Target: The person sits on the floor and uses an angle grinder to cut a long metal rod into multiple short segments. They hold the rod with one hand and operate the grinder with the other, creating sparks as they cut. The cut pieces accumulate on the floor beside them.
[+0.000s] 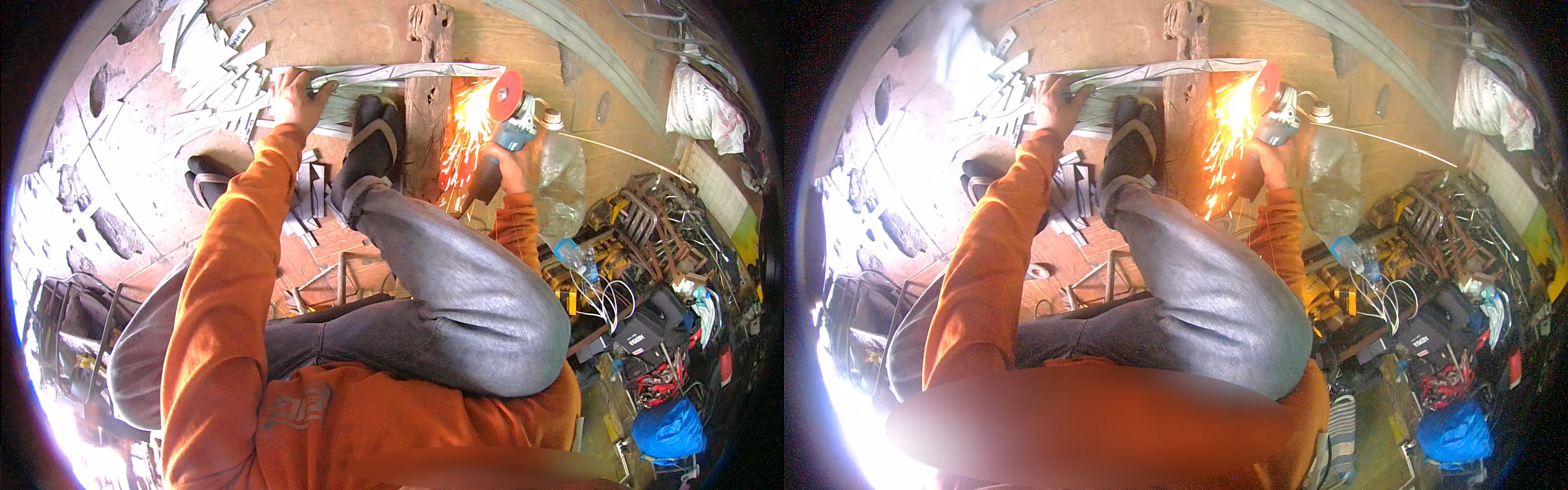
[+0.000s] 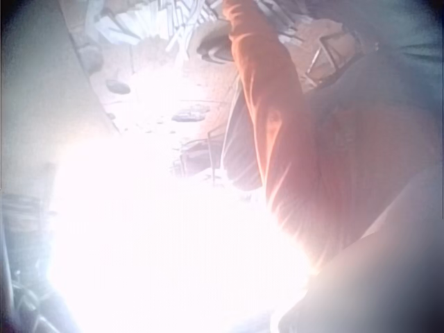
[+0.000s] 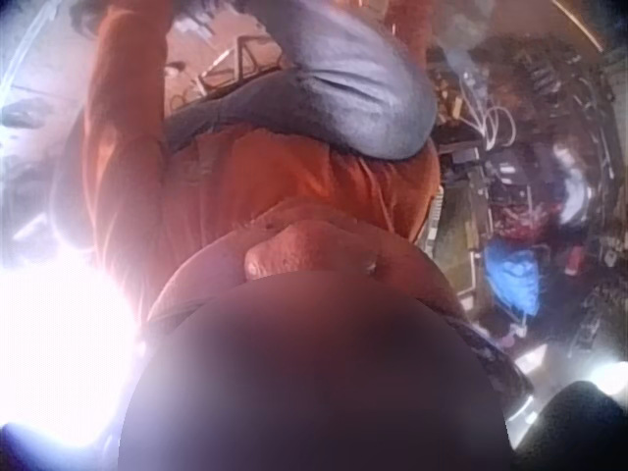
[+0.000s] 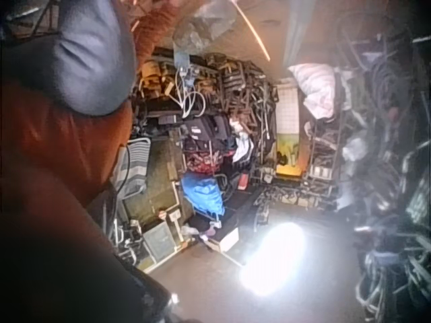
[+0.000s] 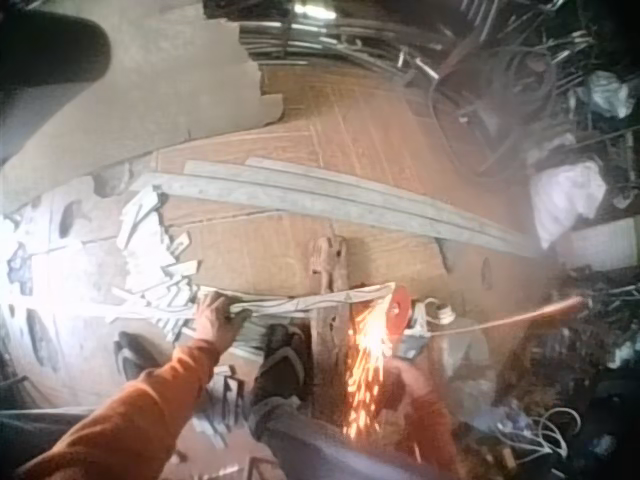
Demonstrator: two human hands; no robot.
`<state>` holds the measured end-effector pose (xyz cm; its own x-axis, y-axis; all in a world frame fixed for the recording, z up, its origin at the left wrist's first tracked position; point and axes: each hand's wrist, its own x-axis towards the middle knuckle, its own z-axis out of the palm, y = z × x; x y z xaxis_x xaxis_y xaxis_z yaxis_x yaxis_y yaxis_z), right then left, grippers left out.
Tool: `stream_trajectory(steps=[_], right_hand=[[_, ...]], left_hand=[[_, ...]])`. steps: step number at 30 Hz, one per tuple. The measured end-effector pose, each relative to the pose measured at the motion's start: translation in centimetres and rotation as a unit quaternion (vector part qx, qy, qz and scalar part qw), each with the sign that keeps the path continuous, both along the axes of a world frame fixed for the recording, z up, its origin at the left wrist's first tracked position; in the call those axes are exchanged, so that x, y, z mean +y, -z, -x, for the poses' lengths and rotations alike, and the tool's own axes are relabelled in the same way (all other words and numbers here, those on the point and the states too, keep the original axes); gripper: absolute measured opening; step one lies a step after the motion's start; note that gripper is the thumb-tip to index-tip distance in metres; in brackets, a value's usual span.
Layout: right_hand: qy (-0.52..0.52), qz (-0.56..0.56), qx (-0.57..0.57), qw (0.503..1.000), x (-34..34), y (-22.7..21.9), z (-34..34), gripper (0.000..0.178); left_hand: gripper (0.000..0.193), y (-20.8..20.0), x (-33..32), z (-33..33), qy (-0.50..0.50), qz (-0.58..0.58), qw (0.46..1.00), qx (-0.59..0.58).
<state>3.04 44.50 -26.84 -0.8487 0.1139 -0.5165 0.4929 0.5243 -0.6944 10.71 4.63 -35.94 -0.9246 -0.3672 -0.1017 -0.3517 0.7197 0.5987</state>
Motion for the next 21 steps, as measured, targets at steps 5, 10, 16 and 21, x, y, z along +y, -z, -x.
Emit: stream_trajectory(steps=[5, 10, 16, 21], right_hand=[[0.024, 0.026, -0.01, 0.999, -1.1, -1.3, 2.3, 0.045], [0.044, 0.043, -0.025, 0.998, -1.0, -0.9, 4.5, 0.049], [0.054, 0.055, -0.032, 0.996, 1.0, 1.7, 1.5, 0.052], [0.054, 0.067, 0.012, 0.996, 1.0, 1.9, -0.4, 0.051]], left_hand=[[0.036, 0.1, 0.0, 0.1, 0.002, -0.013, 1.0, -0.001], [0.036, 0.3, -0.1, 0.1, 0.004, -0.006, 1.0, -0.003], [0.037, 0.3, -0.1, 0.0, -0.002, -0.044, 0.999, 0.009], [0.036, 0.2, -0.1, 0.0, 0.006, 0.002, 1.0, 0.001]])
